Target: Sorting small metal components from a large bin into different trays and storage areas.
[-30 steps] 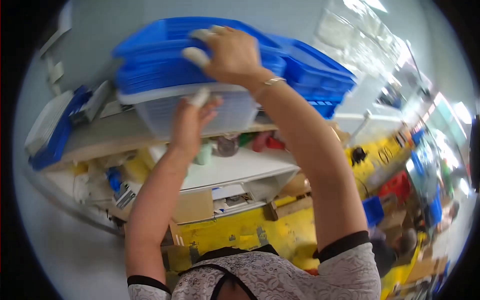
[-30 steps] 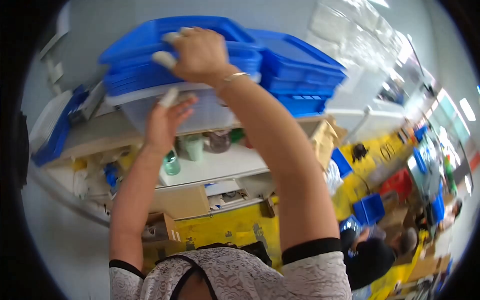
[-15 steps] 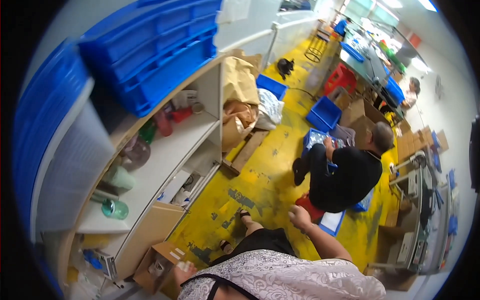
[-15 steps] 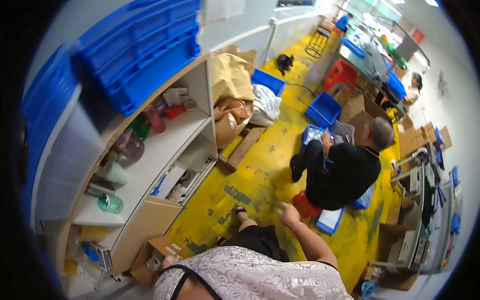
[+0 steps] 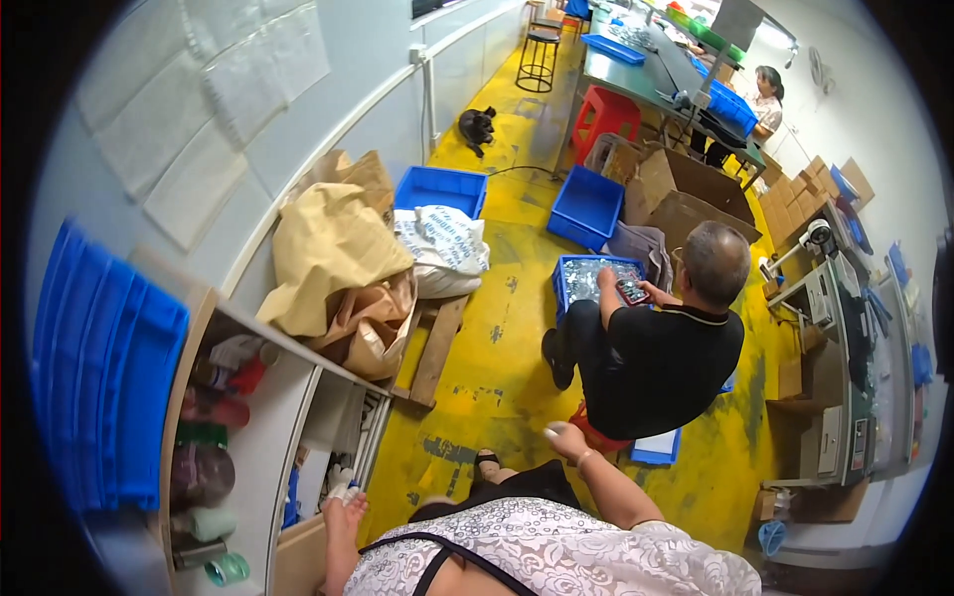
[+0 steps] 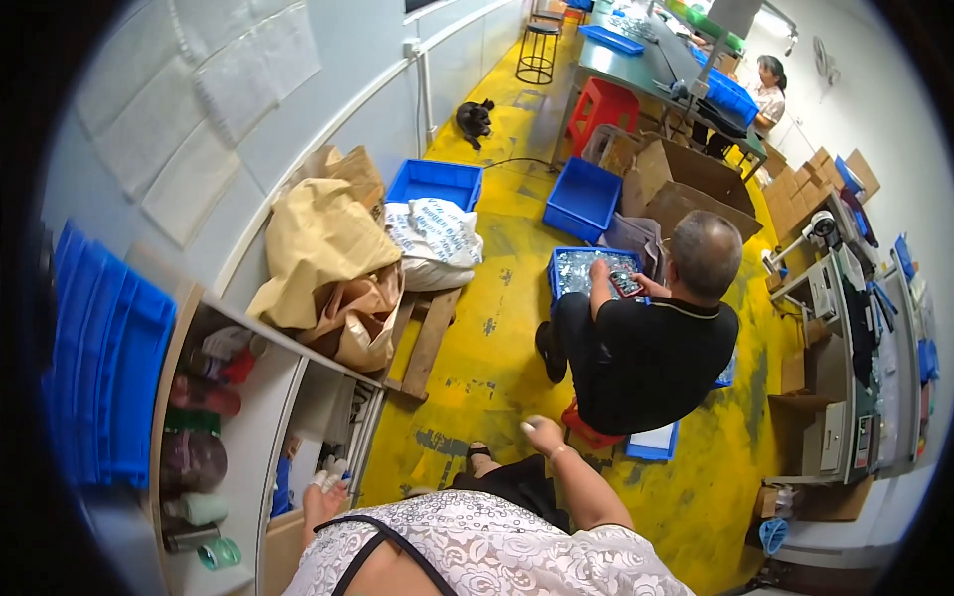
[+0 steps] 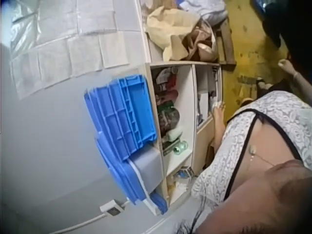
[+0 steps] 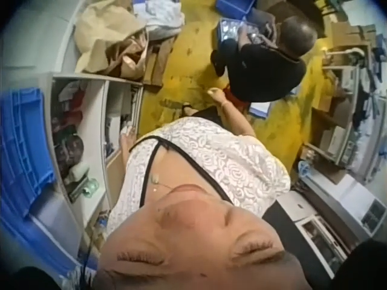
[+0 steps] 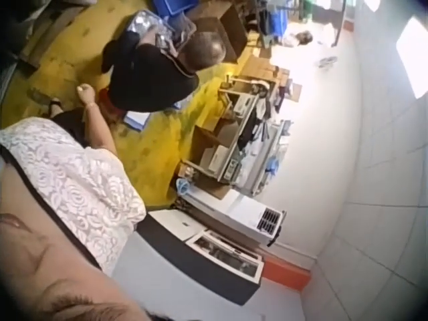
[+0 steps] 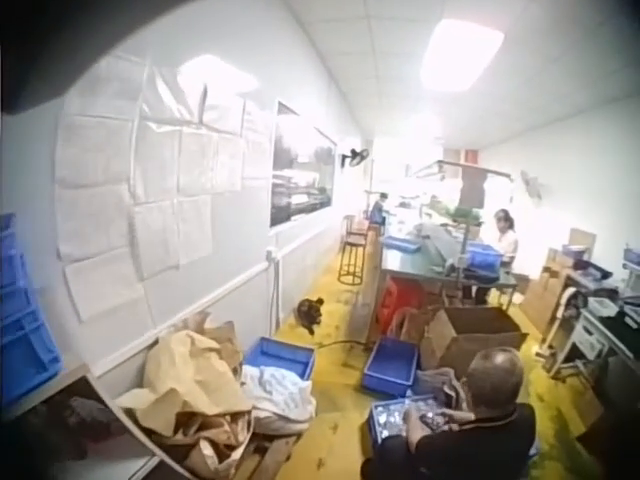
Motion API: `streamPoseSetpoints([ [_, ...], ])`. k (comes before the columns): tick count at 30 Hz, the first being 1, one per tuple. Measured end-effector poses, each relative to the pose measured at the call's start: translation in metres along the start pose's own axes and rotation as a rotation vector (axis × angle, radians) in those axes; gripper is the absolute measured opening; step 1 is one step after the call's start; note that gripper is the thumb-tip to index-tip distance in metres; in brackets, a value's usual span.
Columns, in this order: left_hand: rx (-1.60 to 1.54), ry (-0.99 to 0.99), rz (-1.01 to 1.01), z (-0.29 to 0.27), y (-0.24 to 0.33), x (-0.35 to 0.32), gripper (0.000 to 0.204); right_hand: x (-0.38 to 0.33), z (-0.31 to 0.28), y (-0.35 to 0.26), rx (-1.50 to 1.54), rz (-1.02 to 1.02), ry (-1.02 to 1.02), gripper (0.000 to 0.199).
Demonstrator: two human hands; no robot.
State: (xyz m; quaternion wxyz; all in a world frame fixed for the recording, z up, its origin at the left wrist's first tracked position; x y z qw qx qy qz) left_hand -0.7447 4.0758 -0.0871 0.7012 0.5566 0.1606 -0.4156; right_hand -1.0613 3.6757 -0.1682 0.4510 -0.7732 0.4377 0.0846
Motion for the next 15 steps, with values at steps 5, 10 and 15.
streamPoseSetpoints([
  [5, 0.066, 0.141, -0.199, 0.046, -0.03, 0.056, 0.024, 0.08, -0.072, -0.148, 0.169, -0.18, -0.125, 0.031],
  [10, 0.089, -0.067, -0.381, 0.102, 0.01, 0.152, 0.035, 0.149, -0.124, -0.188, 0.063, -0.207, -0.25, 0.032],
  [15, 0.06, -0.346, -0.278, 0.264, 0.103, 0.26, 0.048, 0.213, -0.186, -0.177, 0.02, -0.042, -0.206, 0.026],
])
Point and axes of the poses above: each hand's wrist, its own x-axis towards the middle knuckle, its own z-axis out of the palm, y = z × x, the point moved 3 cm from there along x, towards the middle knuckle, and after that the axes turned 12 degrees about -y, right-handed, at the moved point
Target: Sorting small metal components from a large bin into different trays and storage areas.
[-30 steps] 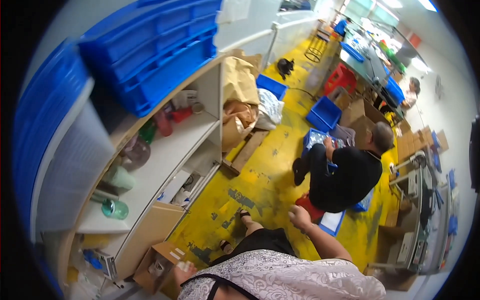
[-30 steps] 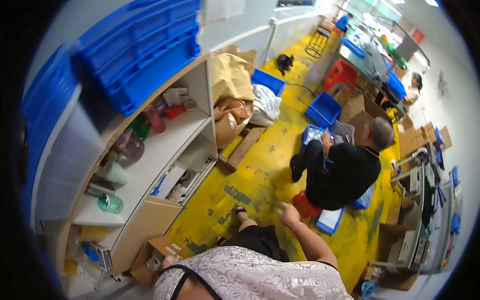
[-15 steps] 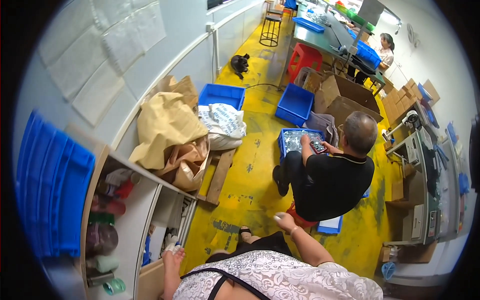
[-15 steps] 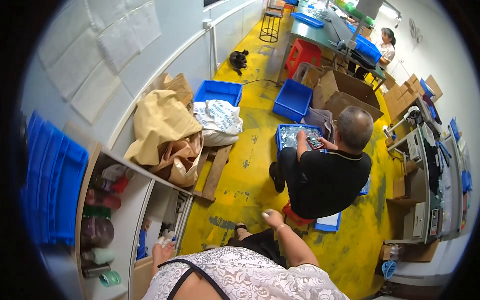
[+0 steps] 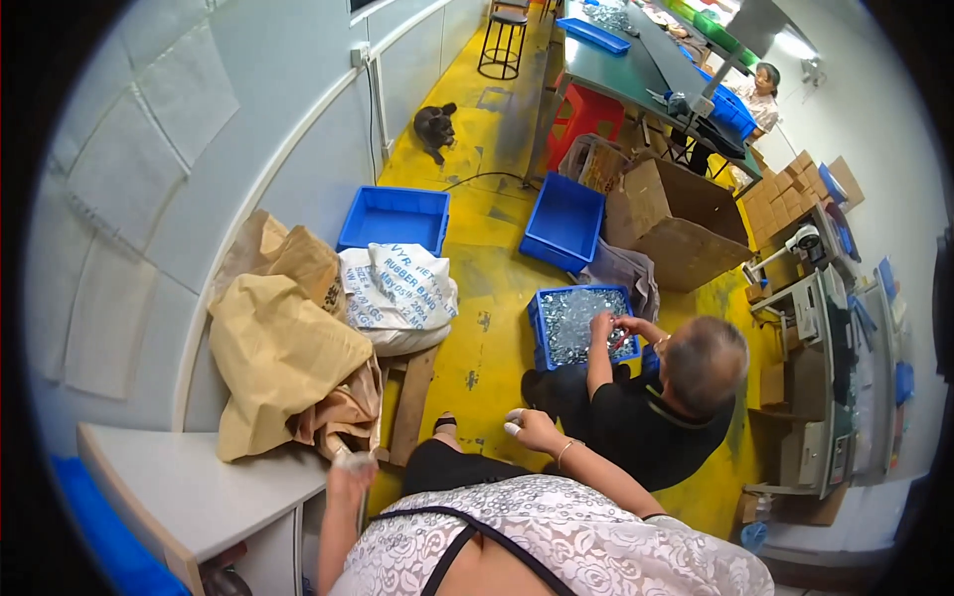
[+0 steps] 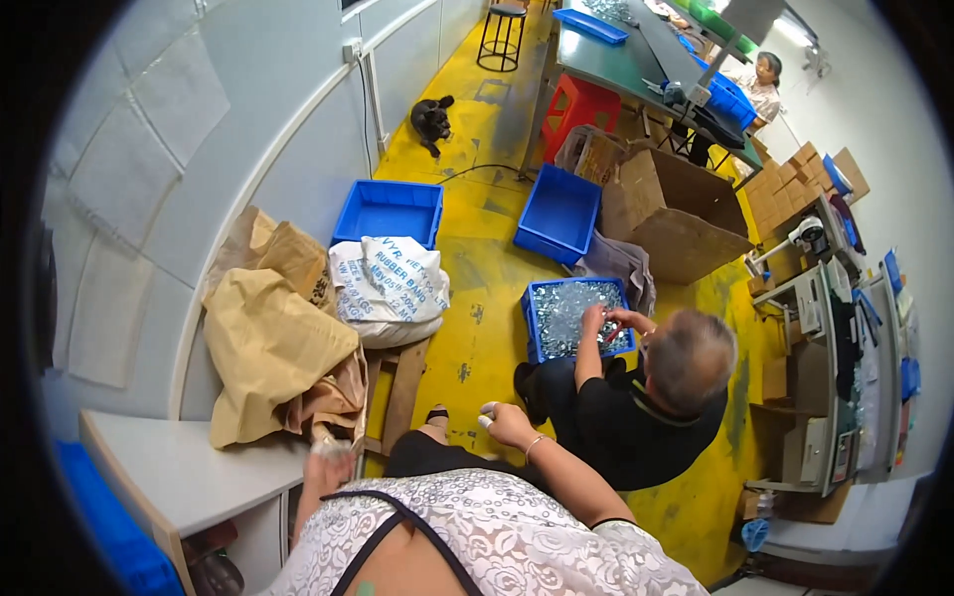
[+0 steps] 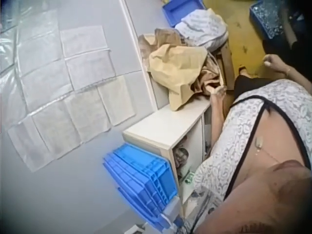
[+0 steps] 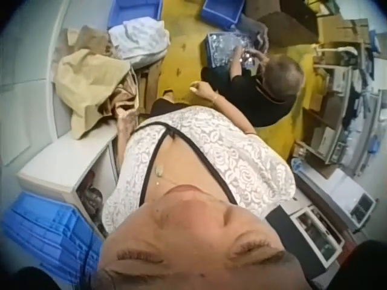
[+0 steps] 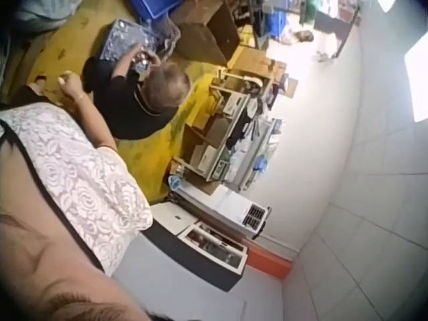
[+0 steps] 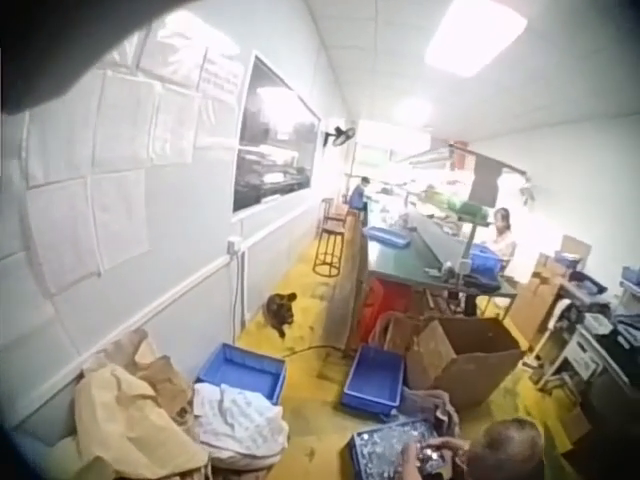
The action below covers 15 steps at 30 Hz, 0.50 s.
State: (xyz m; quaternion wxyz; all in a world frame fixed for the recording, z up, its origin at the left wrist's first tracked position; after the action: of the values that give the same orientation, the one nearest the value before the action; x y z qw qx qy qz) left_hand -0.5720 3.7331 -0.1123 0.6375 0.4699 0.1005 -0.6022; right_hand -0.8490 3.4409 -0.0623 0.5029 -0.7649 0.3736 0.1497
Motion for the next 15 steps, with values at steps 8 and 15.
streamPoseSetpoints([
  [8, 0.312, -0.629, -0.074, 0.284, 0.173, 0.198, 0.056, 0.089, -0.137, 0.025, 0.284, 0.057, 0.369, 0.026],
  [15, 0.588, -0.768, -0.04, 0.443, 0.254, 0.417, 0.052, 0.241, -0.285, 0.099, 0.742, 0.141, 0.467, 0.024],
])
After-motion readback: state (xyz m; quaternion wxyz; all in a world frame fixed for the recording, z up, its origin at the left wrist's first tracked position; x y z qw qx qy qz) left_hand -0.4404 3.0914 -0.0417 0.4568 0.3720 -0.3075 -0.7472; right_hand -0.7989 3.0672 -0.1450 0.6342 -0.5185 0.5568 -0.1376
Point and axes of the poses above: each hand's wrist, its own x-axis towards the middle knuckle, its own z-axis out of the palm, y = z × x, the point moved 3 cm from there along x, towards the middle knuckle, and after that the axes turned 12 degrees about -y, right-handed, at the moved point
